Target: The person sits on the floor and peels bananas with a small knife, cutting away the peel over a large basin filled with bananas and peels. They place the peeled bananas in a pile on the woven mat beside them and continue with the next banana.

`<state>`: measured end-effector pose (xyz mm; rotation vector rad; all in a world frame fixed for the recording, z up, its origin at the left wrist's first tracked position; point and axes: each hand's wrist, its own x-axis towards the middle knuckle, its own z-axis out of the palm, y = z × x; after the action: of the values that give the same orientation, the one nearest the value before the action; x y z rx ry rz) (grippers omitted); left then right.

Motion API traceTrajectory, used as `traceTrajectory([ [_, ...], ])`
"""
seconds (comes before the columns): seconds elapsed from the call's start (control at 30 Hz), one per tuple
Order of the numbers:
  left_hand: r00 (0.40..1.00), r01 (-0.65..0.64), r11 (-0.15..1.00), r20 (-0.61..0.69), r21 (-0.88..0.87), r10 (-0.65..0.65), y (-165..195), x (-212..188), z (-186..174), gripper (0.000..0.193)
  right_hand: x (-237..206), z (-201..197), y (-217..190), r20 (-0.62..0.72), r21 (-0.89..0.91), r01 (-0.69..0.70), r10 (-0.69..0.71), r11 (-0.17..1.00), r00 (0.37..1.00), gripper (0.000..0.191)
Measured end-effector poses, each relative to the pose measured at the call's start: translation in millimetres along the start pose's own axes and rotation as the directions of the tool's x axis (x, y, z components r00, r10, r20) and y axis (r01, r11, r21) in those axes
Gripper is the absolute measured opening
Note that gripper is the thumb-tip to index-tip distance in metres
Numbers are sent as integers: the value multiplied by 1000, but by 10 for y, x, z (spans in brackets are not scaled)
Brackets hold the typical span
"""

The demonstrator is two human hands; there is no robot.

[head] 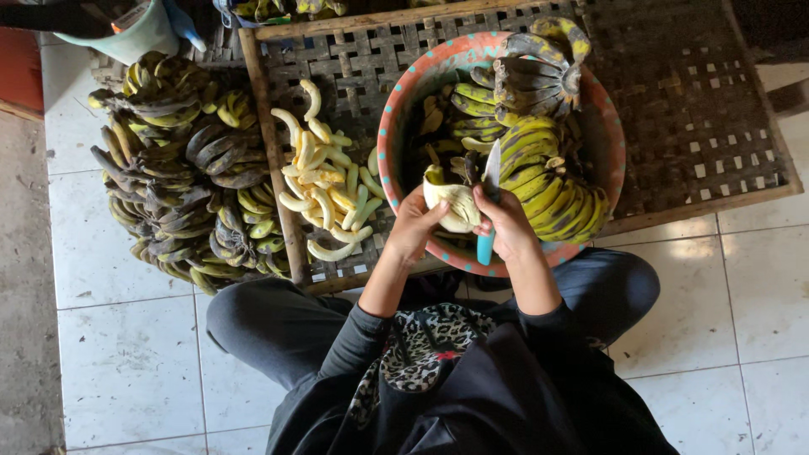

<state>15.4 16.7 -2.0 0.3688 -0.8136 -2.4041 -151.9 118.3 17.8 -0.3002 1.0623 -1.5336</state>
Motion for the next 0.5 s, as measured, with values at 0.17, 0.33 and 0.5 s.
traceTrajectory([
  [0.17, 998, -61, 998, 9, -23, 61, -85, 29, -116, 44, 52, -39, 33, 158, 249, -113, 74, 962, 985, 23],
  [0.33, 994, -92, 963, 33, -255, 104, 14, -20, -125, 58, 70, 62, 27, 339, 445, -310, 162, 840, 927, 22],
  [0.5, 979, -181, 972, -125, -150, 163, 178, -134, -288, 56, 23, 173, -49, 122, 309, -32, -6, 950, 993, 20],
])
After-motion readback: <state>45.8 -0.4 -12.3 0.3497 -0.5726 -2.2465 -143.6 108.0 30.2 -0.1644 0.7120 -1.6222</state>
